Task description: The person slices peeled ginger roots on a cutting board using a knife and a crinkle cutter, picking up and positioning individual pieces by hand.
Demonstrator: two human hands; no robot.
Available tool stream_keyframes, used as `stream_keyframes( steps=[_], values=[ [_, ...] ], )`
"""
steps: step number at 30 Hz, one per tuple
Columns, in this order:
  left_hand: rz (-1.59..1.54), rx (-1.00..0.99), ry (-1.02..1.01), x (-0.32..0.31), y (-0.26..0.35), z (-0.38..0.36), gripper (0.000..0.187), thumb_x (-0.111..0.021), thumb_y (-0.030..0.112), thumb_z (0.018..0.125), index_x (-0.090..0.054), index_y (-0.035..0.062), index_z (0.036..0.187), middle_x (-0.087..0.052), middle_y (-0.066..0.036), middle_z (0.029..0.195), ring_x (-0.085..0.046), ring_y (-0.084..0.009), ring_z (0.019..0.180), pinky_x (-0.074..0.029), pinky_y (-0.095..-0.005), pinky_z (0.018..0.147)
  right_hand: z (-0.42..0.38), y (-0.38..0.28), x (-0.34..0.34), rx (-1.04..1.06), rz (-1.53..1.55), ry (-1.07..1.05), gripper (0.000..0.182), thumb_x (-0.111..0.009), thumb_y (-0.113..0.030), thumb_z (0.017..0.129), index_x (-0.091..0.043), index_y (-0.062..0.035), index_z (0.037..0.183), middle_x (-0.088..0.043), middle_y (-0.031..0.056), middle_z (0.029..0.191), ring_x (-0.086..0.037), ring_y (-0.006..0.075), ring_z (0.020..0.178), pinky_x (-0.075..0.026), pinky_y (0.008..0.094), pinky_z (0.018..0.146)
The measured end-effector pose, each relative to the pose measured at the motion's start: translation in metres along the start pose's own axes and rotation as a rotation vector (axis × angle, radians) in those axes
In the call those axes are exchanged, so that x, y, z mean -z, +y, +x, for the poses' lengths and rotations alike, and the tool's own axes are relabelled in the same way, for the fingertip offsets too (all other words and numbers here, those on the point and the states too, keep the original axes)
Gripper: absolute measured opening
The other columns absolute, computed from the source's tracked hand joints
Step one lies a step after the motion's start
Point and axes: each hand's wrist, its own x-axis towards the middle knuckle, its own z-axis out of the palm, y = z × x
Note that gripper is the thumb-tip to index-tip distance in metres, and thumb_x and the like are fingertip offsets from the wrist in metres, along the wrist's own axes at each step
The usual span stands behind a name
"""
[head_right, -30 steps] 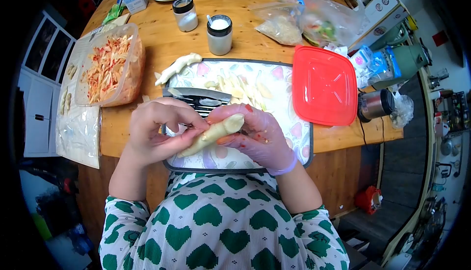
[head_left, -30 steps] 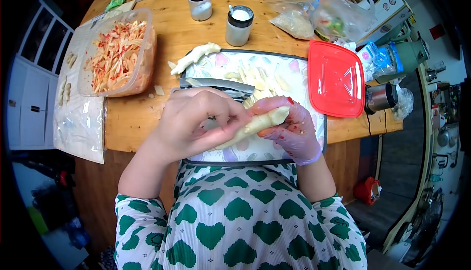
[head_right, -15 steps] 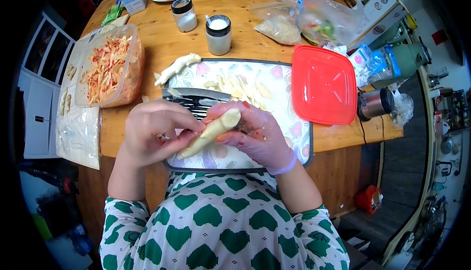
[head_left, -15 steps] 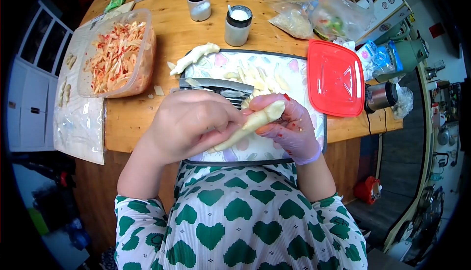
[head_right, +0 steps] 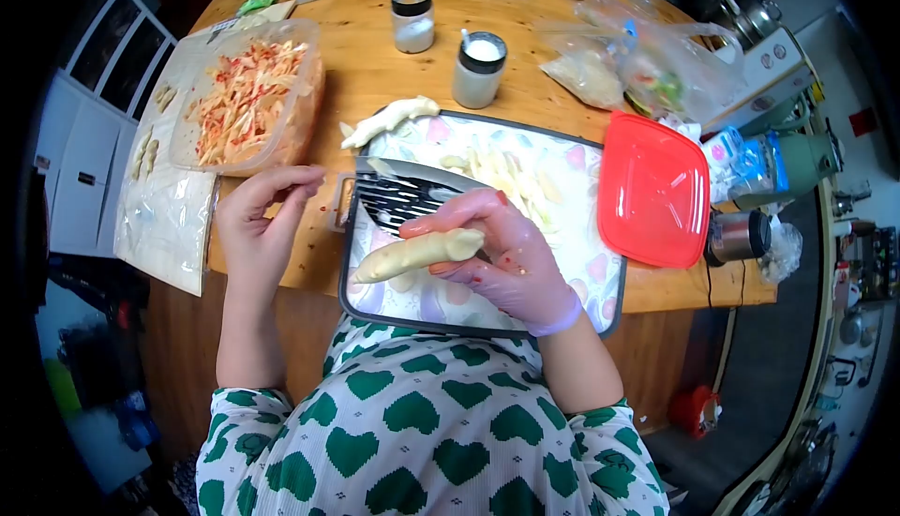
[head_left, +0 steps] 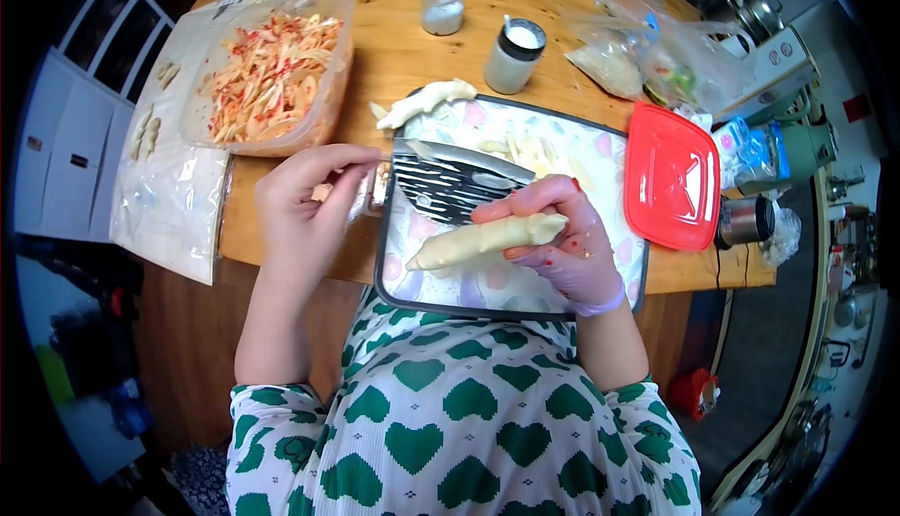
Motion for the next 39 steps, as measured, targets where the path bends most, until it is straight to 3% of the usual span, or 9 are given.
stream_keyframes(
  steps=[3, 7, 10, 20, 25, 29, 35, 37, 39],
  values=[
    [0.336, -0.081, 0.061, 0.017, -0.031, -0.012, 0.016, -0.072, -0.005, 0.097, -0.080, 0.0005, 0.109, -0.083, -0.010, 0.102, -0.079, -0.0185, 0.091, -0.062, -0.0296, 0.082, 0.006, 0.003, -0.005, 0.007, 0.025, -0.010, 0.045, -0.088, -0.010, 0.088, -0.057, -0.0108, 0.121, -0.075, 0.0232, 0.125, -0.073, 0.0319, 0.120, -0.058, 0.0434, 0.105],
    [0.643, -0.143, 0.054, 0.025, -0.058, -0.023, 0.011, -0.081, 0.014, 0.095, -0.082, 0.0080, 0.105, -0.079, -0.009, 0.089, -0.073, -0.0249, 0.074, -0.058, -0.0342, 0.067, 0.013, 0.000, -0.018, -0.057, 0.101, 0.068, 0.049, -0.089, -0.013, 0.089, -0.056, -0.0122, 0.124, -0.076, 0.0219, 0.125, -0.073, 0.0298, 0.119, -0.058, 0.0413, 0.104],
    [0.687, -0.221, 0.081, 0.025, -0.063, -0.021, 0.015, -0.084, 0.020, 0.092, -0.082, 0.0114, 0.104, -0.075, -0.007, 0.082, -0.067, -0.0259, 0.067, -0.054, -0.0359, 0.062, 0.016, 0.003, -0.016, -0.047, 0.137, -0.004, 0.040, -0.079, -0.010, 0.098, -0.053, -0.0100, 0.128, -0.071, 0.0229, 0.133, -0.069, 0.0307, 0.128, -0.055, 0.0424, 0.109],
    [0.410, -0.338, 0.076, 0.021, -0.059, -0.009, 0.032, -0.081, 0.001, 0.090, -0.081, 0.0107, 0.120, -0.077, -0.009, 0.102, -0.071, -0.0243, 0.078, -0.059, -0.0306, 0.071, 0.023, -0.007, -0.027, -0.098, 0.235, 0.111, 0.043, -0.077, -0.010, 0.100, -0.051, -0.0095, 0.134, -0.071, 0.0224, 0.132, -0.068, 0.0284, 0.127, -0.054, 0.0417, 0.110],
    [0.353, -0.140, 0.048, 0.021, -0.055, -0.020, 0.026, -0.088, 0.007, 0.084, -0.080, 0.0073, 0.109, -0.077, -0.007, 0.098, -0.071, -0.0263, 0.084, -0.059, -0.0366, 0.085, 0.029, -0.010, -0.031, -0.169, 0.207, 0.207, 0.045, -0.075, -0.010, 0.100, -0.051, -0.0080, 0.137, -0.071, 0.0224, 0.132, -0.068, 0.0276, 0.125, -0.053, 0.0399, 0.110],
    [0.596, -0.205, -0.062, 0.030, -0.043, -0.016, 0.024, -0.089, 0.014, 0.083, -0.079, 0.0066, 0.104, -0.076, -0.007, 0.096, -0.070, -0.0254, 0.093, -0.055, -0.0406, 0.094, 0.036, -0.008, -0.036, -0.181, 0.250, 0.278, 0.054, -0.088, -0.023, 0.093, -0.055, -0.0111, 0.134, -0.075, 0.0198, 0.127, -0.072, 0.0264, 0.117, -0.056, 0.0354, 0.107],
    [0.274, -0.276, 0.160, 0.014, -0.010, 0.002, 0.017, -0.080, 0.003, 0.087, -0.081, 0.0072, 0.104, -0.076, -0.009, 0.099, -0.067, -0.0290, 0.100, -0.052, -0.0397, 0.092, 0.040, -0.005, -0.035, -0.169, 0.266, 0.277, 0.054, -0.087, -0.023, 0.094, -0.054, -0.0080, 0.134, -0.074, 0.0182, 0.125, -0.072, 0.0260, 0.116, -0.059, 0.0359, 0.103],
    [0.141, -0.317, 0.104, 0.017, -0.006, 0.000, 0.020, -0.077, -0.001, 0.087, -0.081, 0.0069, 0.104, -0.076, -0.010, 0.101, -0.066, -0.0299, 0.098, -0.052, -0.0400, 0.091, 0.041, -0.004, -0.036, -0.157, 0.261, 0.280, 0.055, -0.087, -0.023, 0.094, -0.054, -0.0073, 0.134, -0.074, 0.0174, 0.123, -0.073, 0.0257, 0.115, -0.060, 0.0359, 0.101],
    [0.109, -0.374, -0.025, 0.023, -0.006, -0.002, 0.018, -0.082, 0.006, 0.086, -0.082, 0.0069, 0.104, -0.077, -0.007, 0.099, -0.067, -0.0276, 0.093, -0.053, -0.0391, 0.086, 0.041, -0.003, -0.035, -0.165, 0.246, 0.285, 0.056, -0.087, -0.024, 0.093, -0.055, -0.0070, 0.135, -0.073, 0.0171, 0.123, -0.073, 0.0256, 0.115, -0.060, 0.0361, 0.101]
  ],
)
